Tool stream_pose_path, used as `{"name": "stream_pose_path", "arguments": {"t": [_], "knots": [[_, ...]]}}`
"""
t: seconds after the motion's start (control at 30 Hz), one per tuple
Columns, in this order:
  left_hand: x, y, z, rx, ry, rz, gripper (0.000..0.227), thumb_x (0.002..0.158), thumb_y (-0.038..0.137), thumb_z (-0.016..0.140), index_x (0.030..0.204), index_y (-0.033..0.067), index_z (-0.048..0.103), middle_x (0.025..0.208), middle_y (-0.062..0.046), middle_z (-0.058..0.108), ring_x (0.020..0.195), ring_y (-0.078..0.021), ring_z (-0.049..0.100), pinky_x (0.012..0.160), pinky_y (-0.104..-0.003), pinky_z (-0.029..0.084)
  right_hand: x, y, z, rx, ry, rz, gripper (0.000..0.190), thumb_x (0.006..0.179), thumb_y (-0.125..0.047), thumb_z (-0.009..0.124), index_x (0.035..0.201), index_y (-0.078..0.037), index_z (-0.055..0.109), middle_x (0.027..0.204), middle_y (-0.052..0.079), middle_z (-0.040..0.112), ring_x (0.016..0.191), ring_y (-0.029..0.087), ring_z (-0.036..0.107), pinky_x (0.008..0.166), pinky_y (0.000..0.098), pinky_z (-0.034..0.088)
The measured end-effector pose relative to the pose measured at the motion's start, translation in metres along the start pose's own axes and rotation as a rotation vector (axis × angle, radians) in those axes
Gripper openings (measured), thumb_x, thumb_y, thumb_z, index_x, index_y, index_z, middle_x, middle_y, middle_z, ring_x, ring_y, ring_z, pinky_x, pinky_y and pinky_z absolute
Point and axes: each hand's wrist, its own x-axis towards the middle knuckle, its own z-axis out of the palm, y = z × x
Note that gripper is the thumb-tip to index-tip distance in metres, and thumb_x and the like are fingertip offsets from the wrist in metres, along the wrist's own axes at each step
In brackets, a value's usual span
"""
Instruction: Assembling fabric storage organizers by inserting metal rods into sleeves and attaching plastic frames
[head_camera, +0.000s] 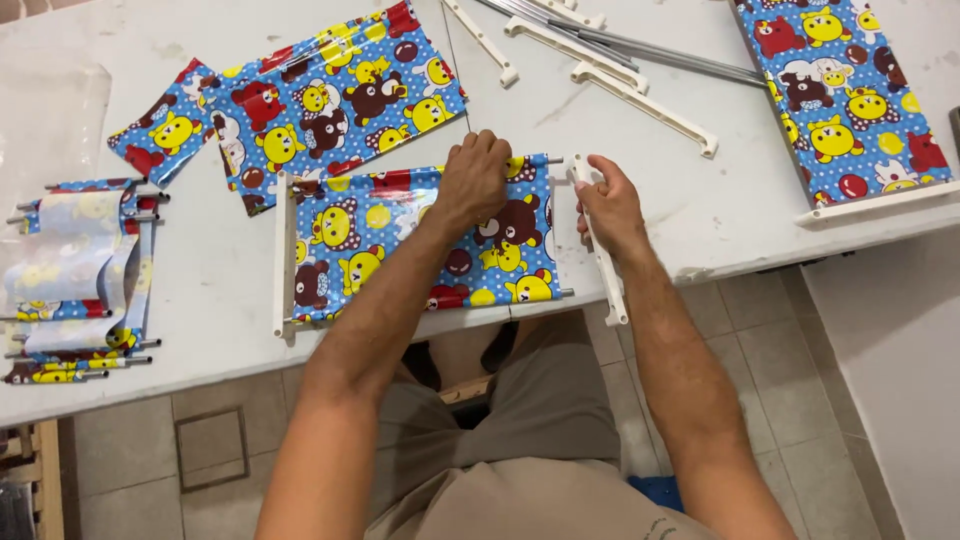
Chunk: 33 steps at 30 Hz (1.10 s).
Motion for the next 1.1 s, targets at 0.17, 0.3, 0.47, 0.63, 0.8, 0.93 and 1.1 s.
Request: {"name": "stream_pose_path", "arguments": {"t": [0.17,0.3,0.47,0.63,0.8,0.93,1.1], "knots": [[-0.002,0.002,-0.004,-0.010,0.048,0.064,0.012,0.101,0.024,0.050,0.107,0.0196,0.060,0.086,-0.001,0.051,0.081,-0.0252,0.062,0.076,-0.043,0.048,0.017,0.014,0.005,0.082,-0.036,-0.070,0.047,0.099,-0.015,0.057,0.143,-0.001,0.054,0.072,0.013,0.060,0.047,0.020,0.062,0.036,0.0301,0.051],[0.003,0.000,-0.005,-0.049,0.074,0.063,0.020,0.105,0.026,0.047,0.097,0.0215,0.065,0.078,0.000,0.051,0.073,-0.0220,0.061,0.073,-0.039,0.046,0.017,0.012,0.015,0.130,-0.013,-0.139,0.043,0.099,-0.013,0.059,0.140,0.000,0.058,0.070,0.015,0.060,0.045,0.021,0.062,0.034,0.0298,0.051],[0.000,-0.004,-0.006,-0.074,0.157,0.050,0.021,0.105,0.028,0.050,0.094,0.0212,0.066,0.076,0.000,0.051,0.071,-0.0226,0.060,0.070,-0.039,0.044,0.018,0.010,0.020,0.188,0.028,-0.139,0.044,0.101,-0.014,0.057,0.142,0.002,0.054,0.073,0.013,0.059,0.048,0.020,0.062,0.035,0.0281,0.052],[-0.001,-0.014,0.001,-0.027,0.229,0.073,0.017,0.102,0.031,0.054,0.089,0.0237,0.063,0.075,0.000,0.051,0.072,-0.0241,0.061,0.067,-0.040,0.041,0.018,0.000,0.024,0.167,0.033,-0.151,0.042,0.101,-0.011,0.058,0.141,0.002,0.055,0.072,0.014,0.060,0.048,0.021,0.064,0.033,0.0291,0.052],[-0.004,-0.016,-0.001,-0.063,0.276,0.064,0.017,0.100,0.028,0.057,0.085,0.0248,0.064,0.074,0.001,0.051,0.071,-0.0231,0.061,0.067,-0.038,0.041,0.021,0.002,0.029,0.197,-0.016,-0.180,0.045,0.102,-0.010,0.059,0.144,0.004,0.050,0.073,0.014,0.060,0.049,0.023,0.065,0.034,0.0295,0.054],[-0.005,-0.017,-0.008,-0.088,0.221,0.022,0.020,0.101,0.030,0.055,0.084,0.0254,0.063,0.074,0.001,0.053,0.072,-0.0230,0.063,0.068,-0.038,0.042,0.027,0.010,0.030,0.250,-0.045,-0.207,0.045,0.103,-0.011,0.059,0.145,0.002,0.051,0.073,0.014,0.060,0.049,0.021,0.065,0.034,0.0280,0.053],[-0.006,-0.017,-0.014,-0.098,0.182,0.004,0.020,0.100,0.023,0.056,0.082,0.0214,0.065,0.072,-0.001,0.054,0.069,-0.0246,0.062,0.068,-0.040,0.042,0.028,0.009,0.031,0.129,-0.040,-0.238,0.042,0.101,-0.010,0.062,0.141,0.000,0.058,0.072,0.015,0.063,0.047,0.022,0.065,0.034,0.0291,0.052]]}}
